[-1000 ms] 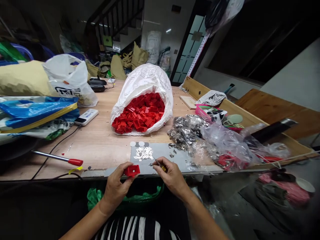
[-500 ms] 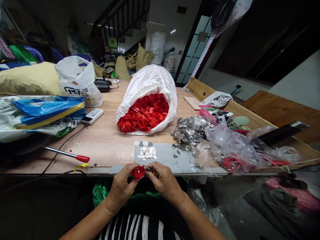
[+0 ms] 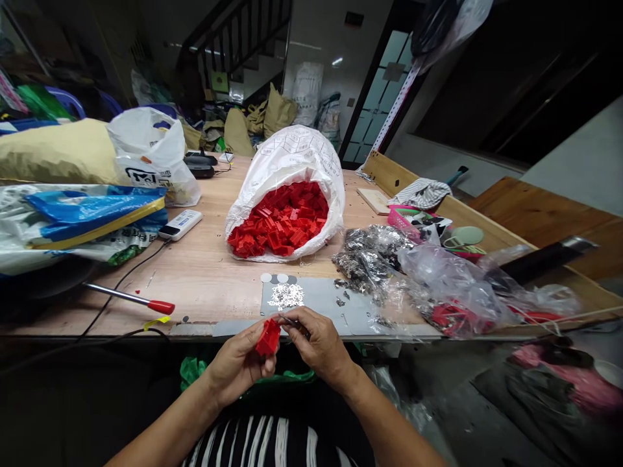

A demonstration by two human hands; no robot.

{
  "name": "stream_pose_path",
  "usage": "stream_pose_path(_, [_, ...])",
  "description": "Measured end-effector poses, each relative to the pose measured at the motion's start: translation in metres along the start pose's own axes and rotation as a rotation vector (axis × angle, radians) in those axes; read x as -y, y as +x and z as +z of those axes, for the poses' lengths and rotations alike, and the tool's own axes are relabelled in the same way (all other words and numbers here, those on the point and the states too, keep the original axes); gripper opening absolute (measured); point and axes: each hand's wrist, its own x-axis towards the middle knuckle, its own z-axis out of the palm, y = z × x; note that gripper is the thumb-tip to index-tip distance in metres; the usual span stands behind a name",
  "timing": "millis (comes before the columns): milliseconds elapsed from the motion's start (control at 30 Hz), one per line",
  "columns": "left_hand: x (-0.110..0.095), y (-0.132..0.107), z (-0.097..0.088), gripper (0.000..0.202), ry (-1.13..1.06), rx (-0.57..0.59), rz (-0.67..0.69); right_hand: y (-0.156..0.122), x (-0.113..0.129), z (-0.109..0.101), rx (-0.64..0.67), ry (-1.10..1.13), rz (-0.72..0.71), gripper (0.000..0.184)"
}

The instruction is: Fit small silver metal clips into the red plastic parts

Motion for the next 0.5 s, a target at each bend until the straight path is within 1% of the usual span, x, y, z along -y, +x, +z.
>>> stream_pose_path(167, [0.0023,-0.001,-0.0019,0.021,-0.071,0.046,-0.029,-0.0007,0.0,-0.0024,0.058,-0.007,-0.062,0.022])
stream_pose_path(300, [0.0034,0.0005,-0.0014,0.021,-0.058,0.042,-0.034,-0.0016,0.0022,-0.0047,0.081,-0.022,-0.091,0.023])
stream_pose_path(500, [0.0039,0.0004,0.0013,0.023,-0.011,0.025,-0.056,-0.0035,-0.0008,-0.0018,0.116,-0.073,-0.096,0.023])
